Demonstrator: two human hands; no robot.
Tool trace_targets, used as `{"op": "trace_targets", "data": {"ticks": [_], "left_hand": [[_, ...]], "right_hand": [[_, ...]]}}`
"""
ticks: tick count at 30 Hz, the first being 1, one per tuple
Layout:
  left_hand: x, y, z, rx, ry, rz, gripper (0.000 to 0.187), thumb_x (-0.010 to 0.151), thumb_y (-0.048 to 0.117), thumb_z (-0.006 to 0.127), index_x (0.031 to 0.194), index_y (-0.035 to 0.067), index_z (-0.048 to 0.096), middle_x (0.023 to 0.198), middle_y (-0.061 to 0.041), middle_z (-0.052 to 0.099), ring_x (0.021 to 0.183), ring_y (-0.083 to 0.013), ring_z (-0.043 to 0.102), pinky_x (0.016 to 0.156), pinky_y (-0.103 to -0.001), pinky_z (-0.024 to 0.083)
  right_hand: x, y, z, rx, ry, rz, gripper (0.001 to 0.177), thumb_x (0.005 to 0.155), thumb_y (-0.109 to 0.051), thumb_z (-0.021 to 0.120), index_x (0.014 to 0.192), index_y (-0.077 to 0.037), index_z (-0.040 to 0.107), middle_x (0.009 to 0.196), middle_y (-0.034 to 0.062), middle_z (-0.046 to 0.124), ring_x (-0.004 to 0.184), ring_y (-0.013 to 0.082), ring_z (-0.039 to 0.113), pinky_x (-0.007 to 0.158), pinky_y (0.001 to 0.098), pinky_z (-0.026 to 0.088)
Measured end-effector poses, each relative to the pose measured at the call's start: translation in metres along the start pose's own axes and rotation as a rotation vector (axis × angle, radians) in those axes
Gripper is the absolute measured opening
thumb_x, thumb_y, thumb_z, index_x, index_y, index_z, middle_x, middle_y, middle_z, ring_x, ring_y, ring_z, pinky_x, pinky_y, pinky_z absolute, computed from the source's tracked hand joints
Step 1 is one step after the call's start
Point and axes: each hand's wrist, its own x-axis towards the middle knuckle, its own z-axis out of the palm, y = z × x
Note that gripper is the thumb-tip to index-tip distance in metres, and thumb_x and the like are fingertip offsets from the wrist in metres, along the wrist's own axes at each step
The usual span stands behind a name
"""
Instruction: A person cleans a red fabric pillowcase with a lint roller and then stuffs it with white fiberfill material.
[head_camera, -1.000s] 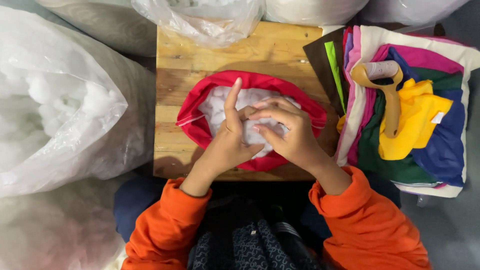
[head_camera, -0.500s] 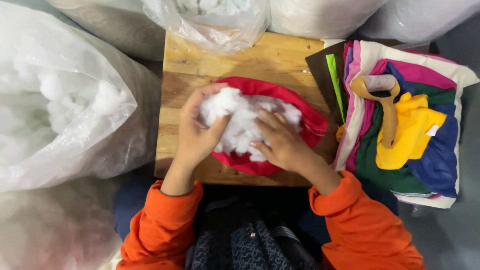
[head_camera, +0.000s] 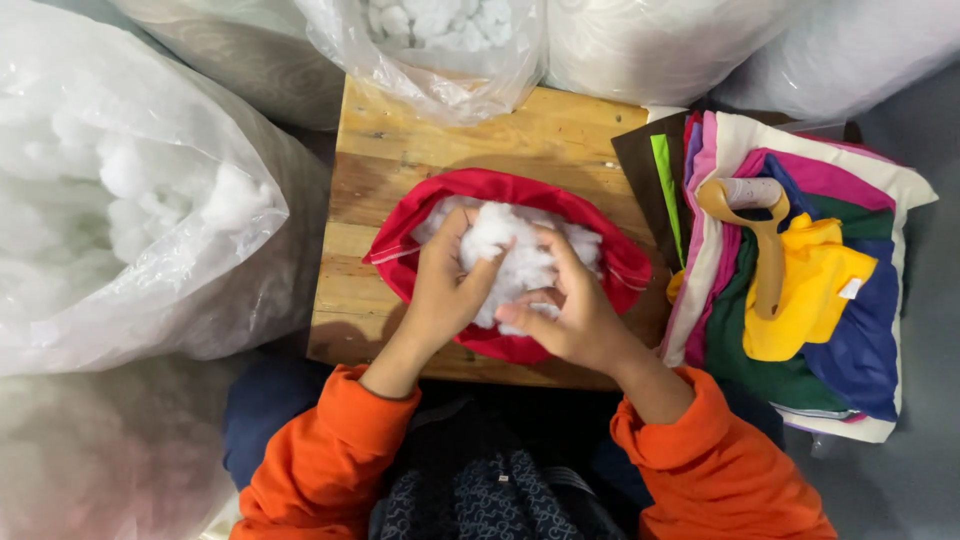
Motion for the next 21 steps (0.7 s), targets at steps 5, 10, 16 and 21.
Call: {"op": "trace_targets", "data": {"ticks": [5,10,16,21], "left_hand": [[0.002,-0.024,-0.005,-0.107,0.108,-0.035,0.022,0.088,0.007,0.072,0.108,0.005,0.064,0.086,-0.009,0.065,0.082,-0.0169,0.06,0.07,-0.031,0.051],[0.017,-0.007,-0.035,-0.215,0.403,-0.072,0.03,0.097,0.016,0.074,0.122,0.005,0.062,0.104,-0.011,0.069,0.097,-0.0182,0.065,0.086,-0.035,0.059],[0.027,0.026,-0.029,-0.614,0.574,-0.165,0.039,0.099,0.034,0.068,0.122,0.002,0.065,0.109,-0.015,0.076,0.096,-0.0198,0.075,0.086,-0.041,0.065],[0.011,0.07,-0.012,-0.346,0.36,-0.488,0.087,0.096,0.057,0.052,0.15,-0.009,0.039,0.152,-0.034,0.043,0.145,-0.0428,0.039,0.119,-0.056,0.031]], "right_hand": [[0.005,0.0,-0.008,-0.127,0.093,0.075,0.041,0.086,-0.009,0.077,0.123,-0.006,0.061,0.102,0.0119,0.072,0.093,0.0154,0.068,0.077,0.0316,0.06],[0.018,-0.021,-0.044,-0.719,0.213,-0.273,0.017,0.085,-0.002,0.074,0.096,-0.015,0.079,0.079,0.0024,0.073,0.072,0.0228,0.069,0.068,0.0311,0.054],[0.022,0.013,-0.017,-0.838,0.186,-0.528,0.044,0.092,-0.028,0.079,0.127,-0.004,0.067,0.104,0.0106,0.064,0.096,0.0313,0.068,0.084,0.0406,0.057],[0.017,0.06,-0.007,-1.445,-0.309,-0.242,0.051,0.099,-0.05,0.053,0.098,-0.007,0.08,0.116,0.0159,0.066,0.118,0.0359,0.055,0.099,0.0498,0.04]]}}
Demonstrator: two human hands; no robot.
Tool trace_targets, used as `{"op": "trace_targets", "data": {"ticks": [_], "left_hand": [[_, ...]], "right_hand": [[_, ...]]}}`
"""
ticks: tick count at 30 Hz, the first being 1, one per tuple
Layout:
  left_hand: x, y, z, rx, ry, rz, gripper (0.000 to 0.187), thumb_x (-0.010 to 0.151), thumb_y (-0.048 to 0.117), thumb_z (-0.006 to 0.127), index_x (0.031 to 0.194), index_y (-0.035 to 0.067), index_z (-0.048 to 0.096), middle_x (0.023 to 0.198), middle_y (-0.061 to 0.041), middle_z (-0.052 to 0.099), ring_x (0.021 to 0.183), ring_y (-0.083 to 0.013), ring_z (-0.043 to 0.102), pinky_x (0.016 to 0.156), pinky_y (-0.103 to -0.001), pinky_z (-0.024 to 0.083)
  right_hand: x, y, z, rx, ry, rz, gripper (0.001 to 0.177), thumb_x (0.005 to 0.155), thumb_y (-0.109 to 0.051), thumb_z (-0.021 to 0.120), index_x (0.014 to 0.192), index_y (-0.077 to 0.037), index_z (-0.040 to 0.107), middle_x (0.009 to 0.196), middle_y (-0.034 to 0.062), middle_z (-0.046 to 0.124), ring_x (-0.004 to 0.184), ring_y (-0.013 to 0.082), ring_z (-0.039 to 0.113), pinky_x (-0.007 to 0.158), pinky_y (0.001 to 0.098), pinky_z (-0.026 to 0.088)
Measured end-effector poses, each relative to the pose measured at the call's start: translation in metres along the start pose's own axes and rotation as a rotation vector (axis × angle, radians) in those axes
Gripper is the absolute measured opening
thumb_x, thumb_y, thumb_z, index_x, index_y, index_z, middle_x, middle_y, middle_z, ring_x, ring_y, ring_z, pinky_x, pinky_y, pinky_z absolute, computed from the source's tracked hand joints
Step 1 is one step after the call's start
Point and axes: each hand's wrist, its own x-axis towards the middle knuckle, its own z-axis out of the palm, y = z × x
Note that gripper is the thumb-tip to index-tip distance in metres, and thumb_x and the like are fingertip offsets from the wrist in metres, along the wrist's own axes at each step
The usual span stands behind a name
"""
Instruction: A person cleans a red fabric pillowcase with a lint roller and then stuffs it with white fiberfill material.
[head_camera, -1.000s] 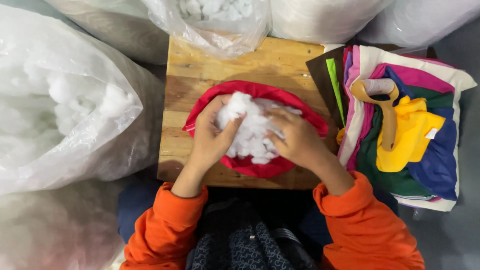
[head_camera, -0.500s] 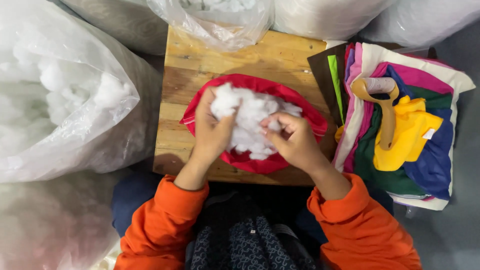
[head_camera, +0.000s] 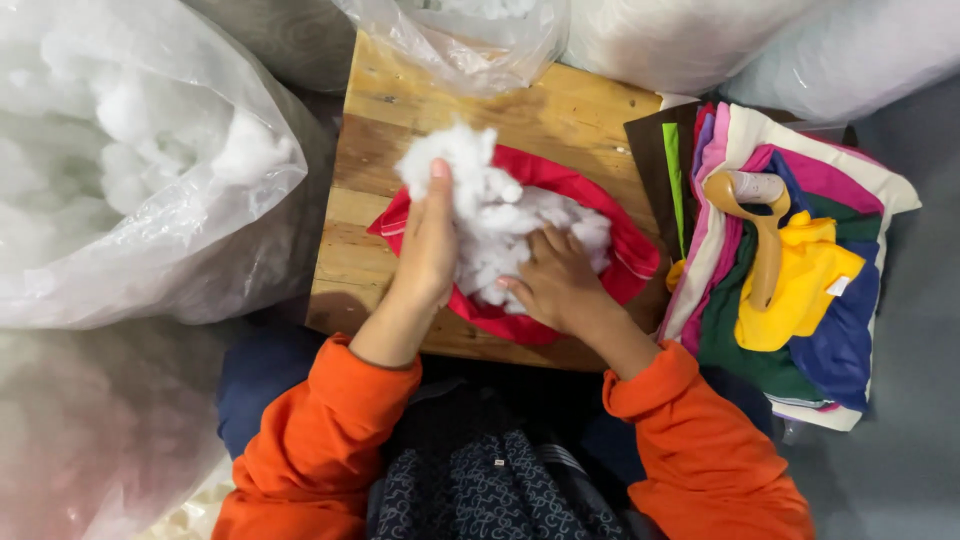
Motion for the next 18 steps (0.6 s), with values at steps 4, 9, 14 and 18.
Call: {"op": "trace_targets", "data": {"ticks": [4,9,14,18], "left_hand": [[0.014,-0.036,-0.01,0.191,-0.096,0.02,0.08,0.099,0.058,0.048,0.152,-0.002,0.041,0.152,-0.03,0.046,0.144,-0.0426,0.04,0.119,-0.055,0.032],[0.028,-0.092,-0.01,0.056,-0.309,0.231,0.053,0.094,0.029,0.076,0.137,0.005,0.056,0.126,-0.022,0.067,0.119,-0.0302,0.063,0.088,-0.046,0.061],[0.032,-0.097,-0.008,0.127,-0.29,0.243,0.043,0.097,0.031,0.073,0.129,0.004,0.066,0.117,-0.02,0.072,0.112,-0.0226,0.064,0.092,-0.048,0.057],[0.029,-0.053,-0.015,0.139,-0.071,0.171,0.056,0.098,0.042,0.067,0.135,0.001,0.061,0.124,-0.02,0.068,0.117,-0.0254,0.061,0.1,-0.05,0.053]], "right_hand": [[-0.006,0.001,-0.08,0.2,0.353,0.024,0.039,0.092,-0.034,0.072,0.117,-0.003,0.071,0.118,0.0168,0.07,0.105,0.0369,0.069,0.087,0.0463,0.054],[-0.019,-0.008,-0.087,1.106,0.386,0.237,0.084,0.079,-0.028,0.086,0.146,-0.007,0.04,0.131,0.0169,0.065,0.116,0.03,0.069,0.093,0.0432,0.058],[-0.019,0.004,-0.057,1.006,0.431,0.423,0.05,0.076,-0.006,0.082,0.122,-0.008,0.061,0.093,0.0133,0.07,0.081,0.0215,0.072,0.073,0.0354,0.06],[-0.019,0.019,-0.072,0.977,0.527,0.367,0.034,0.07,0.014,0.079,0.098,-0.004,0.073,0.065,0.0099,0.066,0.057,0.0156,0.07,0.058,0.0271,0.058]]}}
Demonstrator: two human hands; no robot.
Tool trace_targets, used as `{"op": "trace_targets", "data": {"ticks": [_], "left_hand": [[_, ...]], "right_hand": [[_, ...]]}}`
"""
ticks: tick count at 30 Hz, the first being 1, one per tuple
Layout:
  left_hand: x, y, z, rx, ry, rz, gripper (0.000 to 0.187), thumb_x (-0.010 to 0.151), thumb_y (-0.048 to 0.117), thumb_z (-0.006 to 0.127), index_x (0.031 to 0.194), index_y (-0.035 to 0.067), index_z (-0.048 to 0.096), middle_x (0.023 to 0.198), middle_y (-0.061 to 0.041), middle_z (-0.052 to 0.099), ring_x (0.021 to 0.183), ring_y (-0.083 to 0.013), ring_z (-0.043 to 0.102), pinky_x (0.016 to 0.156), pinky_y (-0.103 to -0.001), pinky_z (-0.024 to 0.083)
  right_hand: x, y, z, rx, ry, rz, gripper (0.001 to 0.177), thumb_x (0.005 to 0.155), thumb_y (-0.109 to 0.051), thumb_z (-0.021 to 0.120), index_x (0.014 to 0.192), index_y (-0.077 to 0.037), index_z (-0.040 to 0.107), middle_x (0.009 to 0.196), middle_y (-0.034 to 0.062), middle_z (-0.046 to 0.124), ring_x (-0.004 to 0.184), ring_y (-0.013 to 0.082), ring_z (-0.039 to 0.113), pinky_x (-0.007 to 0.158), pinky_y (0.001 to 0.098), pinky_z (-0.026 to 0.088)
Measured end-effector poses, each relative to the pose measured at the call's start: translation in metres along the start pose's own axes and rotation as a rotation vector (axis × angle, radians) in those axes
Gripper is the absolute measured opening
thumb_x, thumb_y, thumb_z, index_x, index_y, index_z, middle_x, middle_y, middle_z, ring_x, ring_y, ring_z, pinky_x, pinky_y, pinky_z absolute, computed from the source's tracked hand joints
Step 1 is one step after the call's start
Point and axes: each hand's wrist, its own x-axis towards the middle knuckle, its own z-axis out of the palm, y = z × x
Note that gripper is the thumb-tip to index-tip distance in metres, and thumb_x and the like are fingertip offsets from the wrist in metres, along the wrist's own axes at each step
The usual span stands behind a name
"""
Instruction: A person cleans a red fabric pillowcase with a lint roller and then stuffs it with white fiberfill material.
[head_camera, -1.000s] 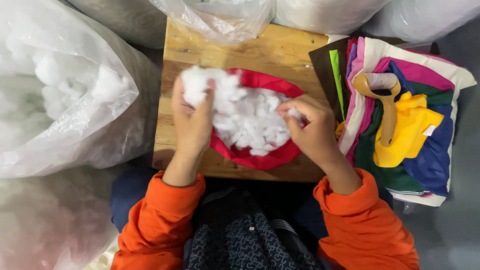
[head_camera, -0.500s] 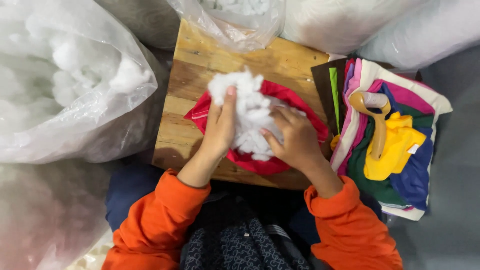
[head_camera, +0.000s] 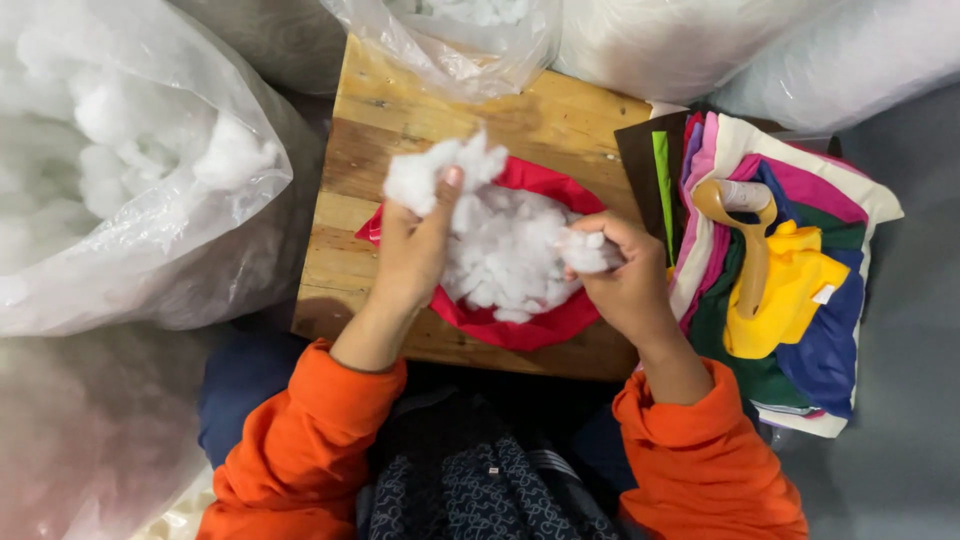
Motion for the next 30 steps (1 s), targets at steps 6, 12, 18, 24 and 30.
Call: {"op": "trace_targets", "data": {"ticks": [6,12,18,24,30], "left_hand": [[0.006,0.015,-0.02,0.059,0.008,0.113,0.047,0.096,0.037,0.072,0.129,0.006,0.062,0.107,-0.012,0.069,0.093,-0.0183,0.066,0.075,-0.036,0.062],[0.003,0.003,-0.011,-0.053,-0.174,0.025,0.047,0.089,0.027,0.08,0.127,0.004,0.064,0.098,-0.01,0.07,0.079,-0.0153,0.067,0.064,-0.032,0.064],[0.008,-0.017,-0.009,-0.146,-0.296,-0.157,0.048,0.084,0.019,0.083,0.127,0.005,0.065,0.106,-0.013,0.074,0.089,-0.0226,0.074,0.07,-0.042,0.065],[0.007,-0.022,-0.016,0.027,-0.379,0.075,0.041,0.085,0.015,0.081,0.121,0.005,0.066,0.099,-0.011,0.068,0.096,-0.0185,0.065,0.08,-0.039,0.06],[0.001,-0.053,0.001,0.185,-0.546,0.118,0.035,0.075,0.016,0.088,0.103,0.007,0.068,0.082,-0.007,0.066,0.077,-0.0204,0.068,0.057,-0.032,0.056]], "right_hand": [[0.004,0.014,0.0,-0.761,-0.219,-0.115,0.059,0.079,-0.004,0.076,0.136,-0.018,0.064,0.115,0.0132,0.065,0.099,0.043,0.067,0.084,0.0542,0.057],[-0.013,-0.031,0.023,-0.668,-0.266,-0.392,0.073,0.093,-0.028,0.073,0.156,-0.005,0.044,0.15,0.0298,0.043,0.134,0.0526,0.046,0.109,0.0579,0.041],[-0.044,0.133,0.067,-0.92,-0.326,-0.485,0.049,0.097,-0.049,0.059,0.115,-0.004,0.071,0.107,0.0217,0.071,0.14,0.0438,0.049,0.113,0.0667,0.032],[-0.013,0.028,0.012,-0.49,-0.044,-0.196,0.021,0.103,-0.035,0.062,0.109,-0.019,0.075,0.106,-0.0028,0.076,0.103,0.0208,0.073,0.09,0.034,0.054],[-0.013,-0.016,0.018,-0.042,-0.103,0.054,0.05,0.077,-0.009,0.079,0.126,-0.018,0.072,0.111,0.0033,0.076,0.105,0.0177,0.071,0.095,0.0341,0.054]]}}
